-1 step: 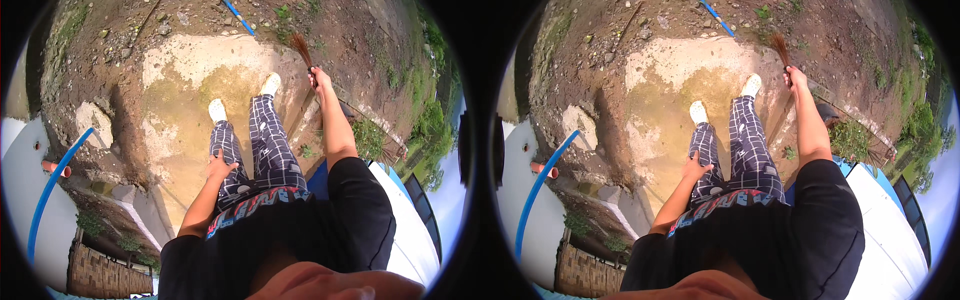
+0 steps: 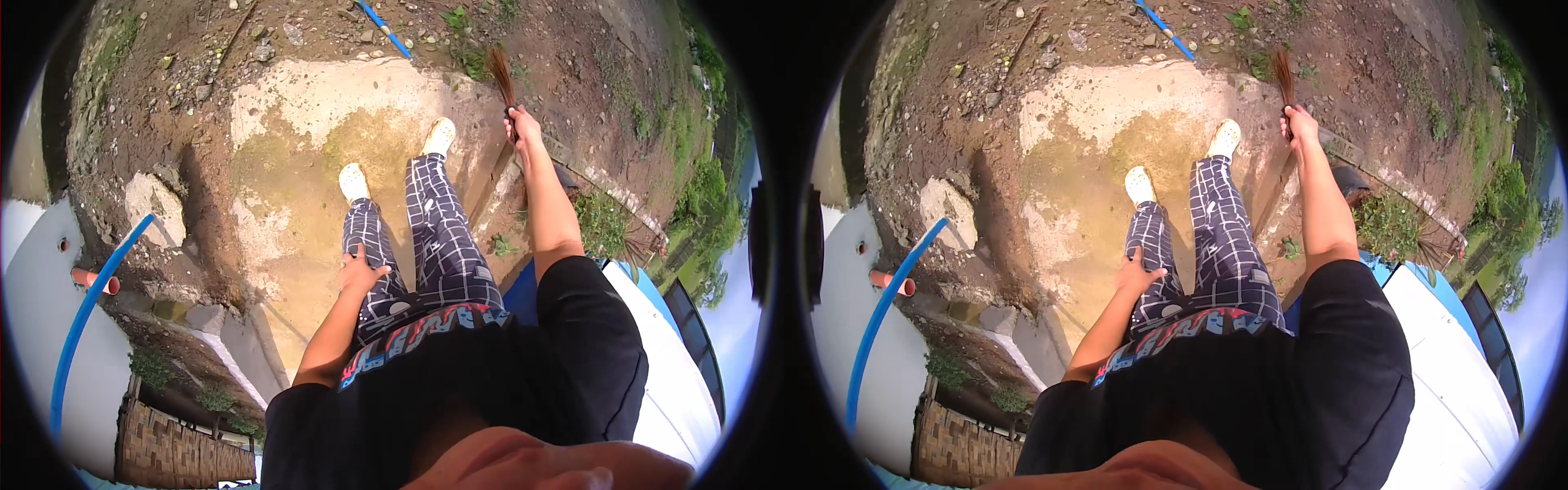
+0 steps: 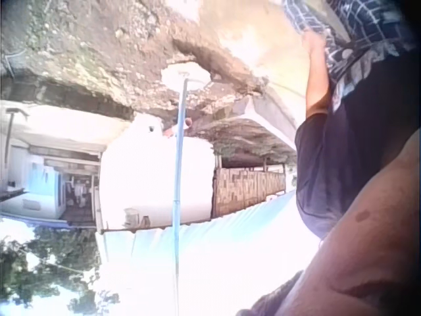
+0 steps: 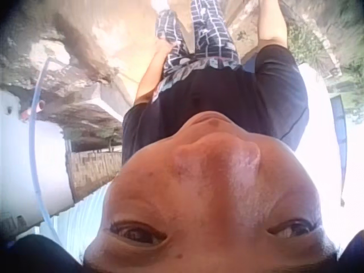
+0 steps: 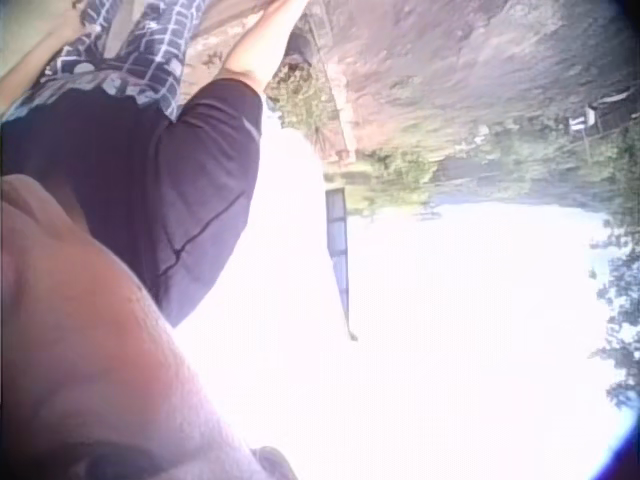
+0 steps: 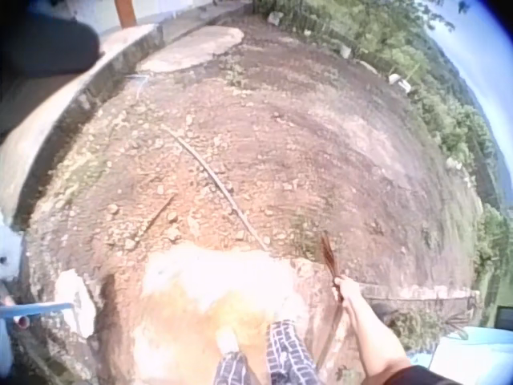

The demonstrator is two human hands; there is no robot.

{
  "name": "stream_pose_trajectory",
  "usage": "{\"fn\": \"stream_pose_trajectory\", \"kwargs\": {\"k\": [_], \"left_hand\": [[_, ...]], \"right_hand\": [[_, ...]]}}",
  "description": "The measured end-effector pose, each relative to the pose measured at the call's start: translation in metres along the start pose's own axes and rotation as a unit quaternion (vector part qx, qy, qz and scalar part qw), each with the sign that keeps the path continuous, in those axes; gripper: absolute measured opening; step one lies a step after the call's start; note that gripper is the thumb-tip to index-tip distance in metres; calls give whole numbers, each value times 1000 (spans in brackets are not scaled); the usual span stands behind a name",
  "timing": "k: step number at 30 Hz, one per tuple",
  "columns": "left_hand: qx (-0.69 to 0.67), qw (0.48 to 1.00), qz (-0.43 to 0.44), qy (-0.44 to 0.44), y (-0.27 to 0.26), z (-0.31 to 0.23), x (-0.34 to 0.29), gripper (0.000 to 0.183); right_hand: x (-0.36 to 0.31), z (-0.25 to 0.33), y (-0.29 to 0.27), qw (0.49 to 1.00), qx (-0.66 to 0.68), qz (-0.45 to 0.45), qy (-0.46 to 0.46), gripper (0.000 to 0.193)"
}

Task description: The person sweeps a concrete path with a broom and pulls small weeds from the adjacent dirt by hand.

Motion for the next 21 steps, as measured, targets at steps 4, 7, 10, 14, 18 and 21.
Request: {"fn": "stream_pose_trajectory", "kwargs": {"k": [4,7,10,14,18,21], "left_hand": [[51,997,22,-49,-11,-38,-6,104],[75,995,28,-63,-3,-57,0,103],[88,993,46,-69,-5,-80,1,104],[99,993,26,-59,-5,-96,5,106],[90,992,36,-80,-16,-104,-1,106],[110,988,47,-96,-23,-114,0,105]], "right_hand": [[-22,30,10,999,38,37,-14,48],[-39,32,82,977,38,201,63,50],[-3,32,122,966,5,230,116,40],[110,62,37,989,67,113,74,35],[90,75,-20,994,88,63,6,30],[47,61,-38,987,64,127,69,55]]}}
Point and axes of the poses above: each hand's wrist, its own x-axis towards the middle knuckle, its own y-axis out of the palm, z = x × y, the point moved 9 cm from there along x, towards the middle knuckle, and after that the axes turned 6 degrees about x, right-handed, at the moved point
